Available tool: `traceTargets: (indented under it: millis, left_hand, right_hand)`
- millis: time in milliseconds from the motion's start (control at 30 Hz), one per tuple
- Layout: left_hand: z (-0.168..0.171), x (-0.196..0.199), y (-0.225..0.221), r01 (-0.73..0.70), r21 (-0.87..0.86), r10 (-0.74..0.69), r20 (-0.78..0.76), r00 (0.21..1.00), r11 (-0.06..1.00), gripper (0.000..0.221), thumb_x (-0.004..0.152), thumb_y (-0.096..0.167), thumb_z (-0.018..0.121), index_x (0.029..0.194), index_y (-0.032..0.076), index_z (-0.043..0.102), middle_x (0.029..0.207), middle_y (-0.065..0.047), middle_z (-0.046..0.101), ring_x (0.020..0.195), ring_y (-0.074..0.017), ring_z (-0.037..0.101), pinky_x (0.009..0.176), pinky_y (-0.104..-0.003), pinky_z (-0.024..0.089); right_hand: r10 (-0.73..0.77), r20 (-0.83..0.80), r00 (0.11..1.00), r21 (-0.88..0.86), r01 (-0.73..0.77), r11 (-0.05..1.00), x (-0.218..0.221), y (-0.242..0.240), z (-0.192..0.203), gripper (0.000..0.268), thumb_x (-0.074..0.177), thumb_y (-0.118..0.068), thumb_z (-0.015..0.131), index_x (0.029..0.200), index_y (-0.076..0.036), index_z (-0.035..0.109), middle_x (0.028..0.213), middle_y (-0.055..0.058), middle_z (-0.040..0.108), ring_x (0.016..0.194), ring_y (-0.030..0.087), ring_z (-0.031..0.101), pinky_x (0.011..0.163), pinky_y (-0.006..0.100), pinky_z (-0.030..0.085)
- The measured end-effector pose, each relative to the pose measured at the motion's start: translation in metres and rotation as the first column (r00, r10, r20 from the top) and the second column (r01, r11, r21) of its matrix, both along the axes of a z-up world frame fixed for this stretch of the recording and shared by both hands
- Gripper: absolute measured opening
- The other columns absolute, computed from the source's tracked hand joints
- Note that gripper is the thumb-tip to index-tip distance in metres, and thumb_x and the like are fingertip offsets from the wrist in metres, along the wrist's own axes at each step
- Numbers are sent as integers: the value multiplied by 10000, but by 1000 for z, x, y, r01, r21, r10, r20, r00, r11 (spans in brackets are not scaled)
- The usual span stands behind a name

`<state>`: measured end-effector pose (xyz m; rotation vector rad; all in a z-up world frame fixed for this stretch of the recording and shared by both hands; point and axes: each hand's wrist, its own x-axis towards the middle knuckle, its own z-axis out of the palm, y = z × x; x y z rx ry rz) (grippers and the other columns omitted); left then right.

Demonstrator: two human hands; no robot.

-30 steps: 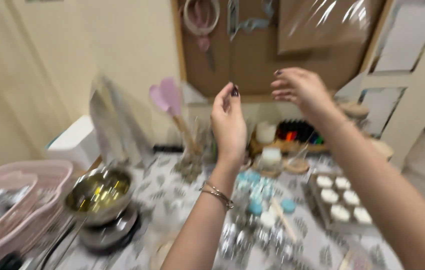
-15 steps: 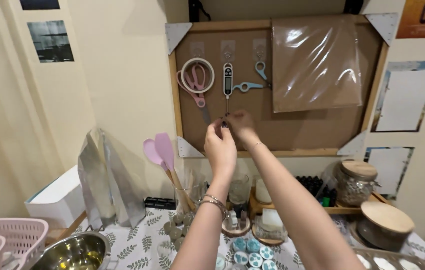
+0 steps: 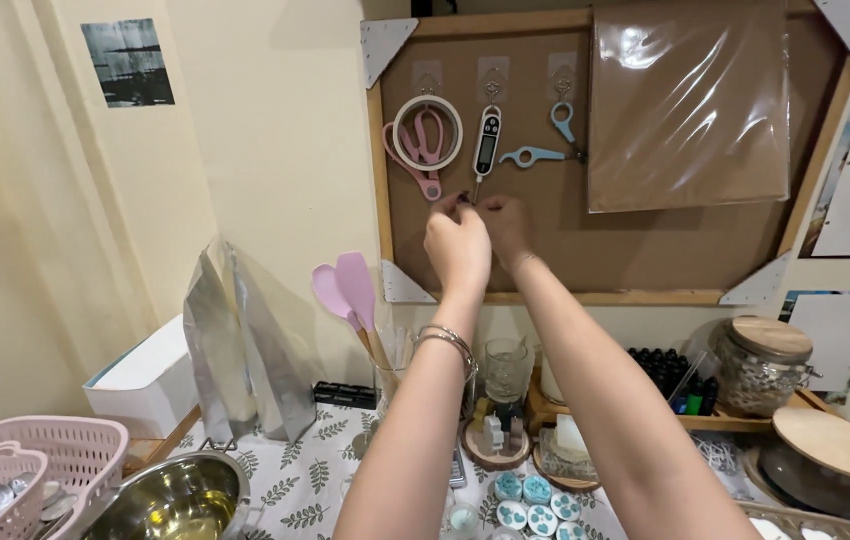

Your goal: Arranging candle tins and checking the temperature of melted wax with a digital thermometer.

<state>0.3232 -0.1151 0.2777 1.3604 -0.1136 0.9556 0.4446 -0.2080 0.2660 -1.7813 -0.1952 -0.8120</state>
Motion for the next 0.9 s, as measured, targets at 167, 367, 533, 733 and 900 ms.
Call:
traceTargets:
  millis: [167, 367, 533, 733, 900]
  left_hand:
    - [8, 4, 5, -52, 36, 52, -12, 999, 998, 349, 946, 257, 546, 1144, 17, 704, 1107, -227, 736, 1076, -397, 687, 952, -455, 514]
    - [16, 1, 17, -92, 55, 92, 10, 996, 994, 365, 952, 295, 544, 1125, 10, 694, 1092, -243, 732, 1065, -421, 675, 945, -480, 507]
    - [18, -7, 36, -65, 158, 71, -33, 997, 985, 363, 934, 290, 557, 1095, -6, 692, 1063, -236, 731, 1040, -414, 679, 928, -479, 513]
    - [27, -25, 54, -72, 177, 77, -19, 997, 982, 354, 933, 274, 544, 1108, -5, 673, 1016, -182, 750, 976, -358, 715, 892, -451, 538]
    - [28, -37, 44, -32, 149, 33, -5, 999, 988, 362, 919, 267, 548, 1123, -9, 664, 1033, -167, 755, 972, -338, 723, 881, -438, 543]
  right_hand:
    - [593, 96, 800, 268, -594, 758, 4, 3, 8, 165, 920, -181, 679, 898, -25, 729, 860, 53, 741, 753, 129, 684, 663, 291, 552]
    - [282, -183, 942, 218, -240, 946, -24, -5, 54, 176, 968, -117, 543, 950, -32, 696, 861, 107, 675, 736, 207, 584, 632, 385, 468]
    - [-229, 149, 962, -281, 263, 923, -34, -38, 71, 217, 962, -147, 546, 1085, -3, 652, 1031, 243, 688, 961, 401, 667, 797, 482, 534]
    - [-355, 323, 877, -418, 468, 779, -57, -45, 102, 251, 991, -133, 553, 1158, 28, 647, 1101, 314, 669, 1014, 489, 637, 882, 529, 525]
    - [-164, 434, 886, -280, 305, 910, -70, -36, 101, 234, 1047, -133, 492, 1196, 3, 612, 1028, 205, 689, 919, 380, 652, 806, 481, 519]
